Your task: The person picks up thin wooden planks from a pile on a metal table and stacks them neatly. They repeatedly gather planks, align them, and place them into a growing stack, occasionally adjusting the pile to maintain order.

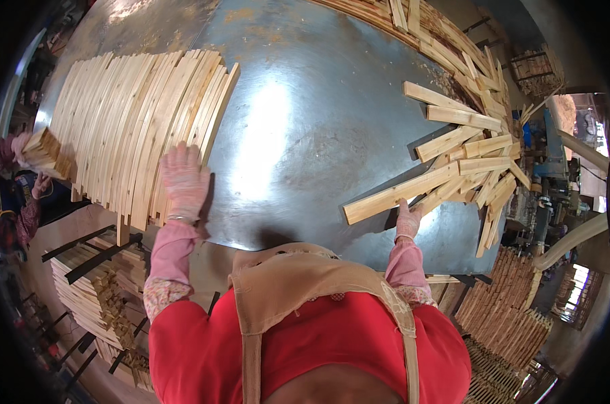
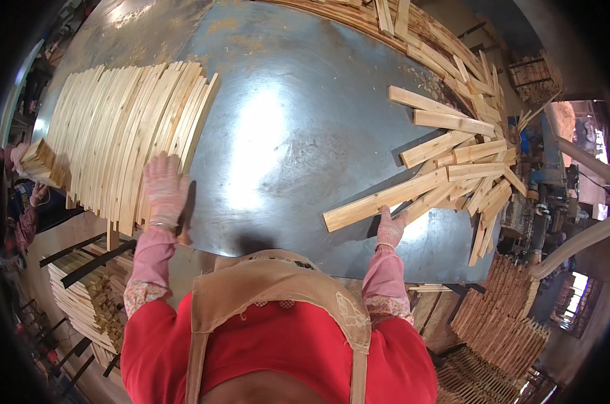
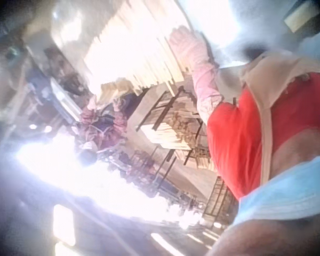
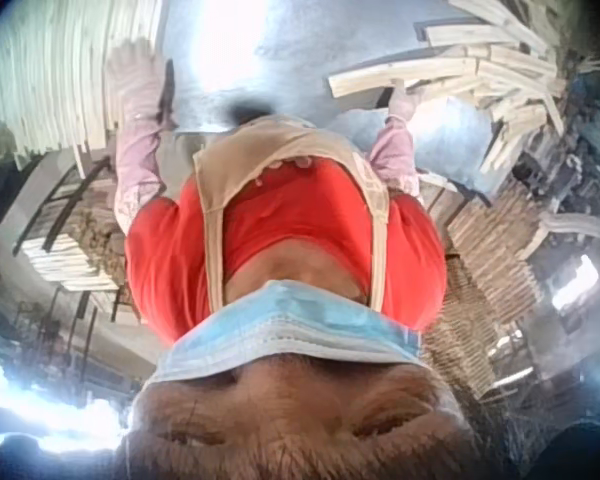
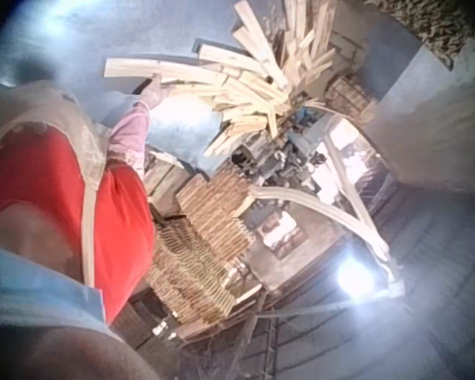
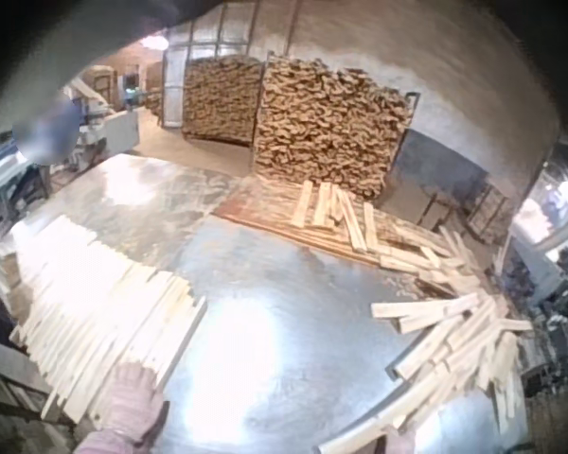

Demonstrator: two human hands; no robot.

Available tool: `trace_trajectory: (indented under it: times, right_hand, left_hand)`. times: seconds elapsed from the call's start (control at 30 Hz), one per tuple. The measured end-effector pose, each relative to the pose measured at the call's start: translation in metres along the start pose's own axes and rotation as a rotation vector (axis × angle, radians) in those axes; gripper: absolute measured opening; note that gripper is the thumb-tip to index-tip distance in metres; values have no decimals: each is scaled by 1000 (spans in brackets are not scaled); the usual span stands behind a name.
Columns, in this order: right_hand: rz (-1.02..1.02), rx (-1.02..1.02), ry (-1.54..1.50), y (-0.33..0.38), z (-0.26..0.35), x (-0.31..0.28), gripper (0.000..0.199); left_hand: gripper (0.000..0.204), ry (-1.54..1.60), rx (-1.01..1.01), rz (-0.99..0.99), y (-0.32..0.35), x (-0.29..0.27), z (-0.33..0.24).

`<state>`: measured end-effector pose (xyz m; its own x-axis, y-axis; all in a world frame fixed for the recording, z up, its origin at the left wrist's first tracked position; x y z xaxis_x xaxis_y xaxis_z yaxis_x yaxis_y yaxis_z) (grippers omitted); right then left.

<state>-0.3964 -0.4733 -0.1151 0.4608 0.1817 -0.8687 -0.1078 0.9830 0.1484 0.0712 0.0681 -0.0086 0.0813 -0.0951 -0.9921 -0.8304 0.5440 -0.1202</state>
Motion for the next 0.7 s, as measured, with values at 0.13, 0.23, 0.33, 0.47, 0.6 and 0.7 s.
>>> trace_trajectory:
  times: [0.13,0.23,0.33,0.47,0.6,0.7]
  right_hand:
    - [-37,91,318,39,70,4,116]
    - [91,335,289,53,118,18,130]
    - [-2,401,308,52,131,9,130]
    - [92,44,-504,62,132,80,86]
    - [930,64,-1194,146,208,146,58]
    - [1359,54,-1215,198,271,138,61]
  left_hand:
    - [49,-273,172,108,33,45,-53]
    - [56,-1,182,705,58,55,-91]
    - [74,259,-64,155,75,56,-48]
    - [99,303,-469,417,72,64,-21]
    - [72,1399,-625,218,94,60,-14]
    - [63,1668,-589,327,85,4,3]
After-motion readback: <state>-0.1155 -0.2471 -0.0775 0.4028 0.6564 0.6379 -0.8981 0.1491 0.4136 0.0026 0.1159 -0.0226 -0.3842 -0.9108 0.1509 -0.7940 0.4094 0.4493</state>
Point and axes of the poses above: each hand's wrist, its own y-axis away from the middle knuckle, its own x-axis out of the palm, z = x × y, the point moved 8 cm from there along -y, towards the middle knuckle, and after that the axes turned 7 degrees about y, right-handed, at the moved point
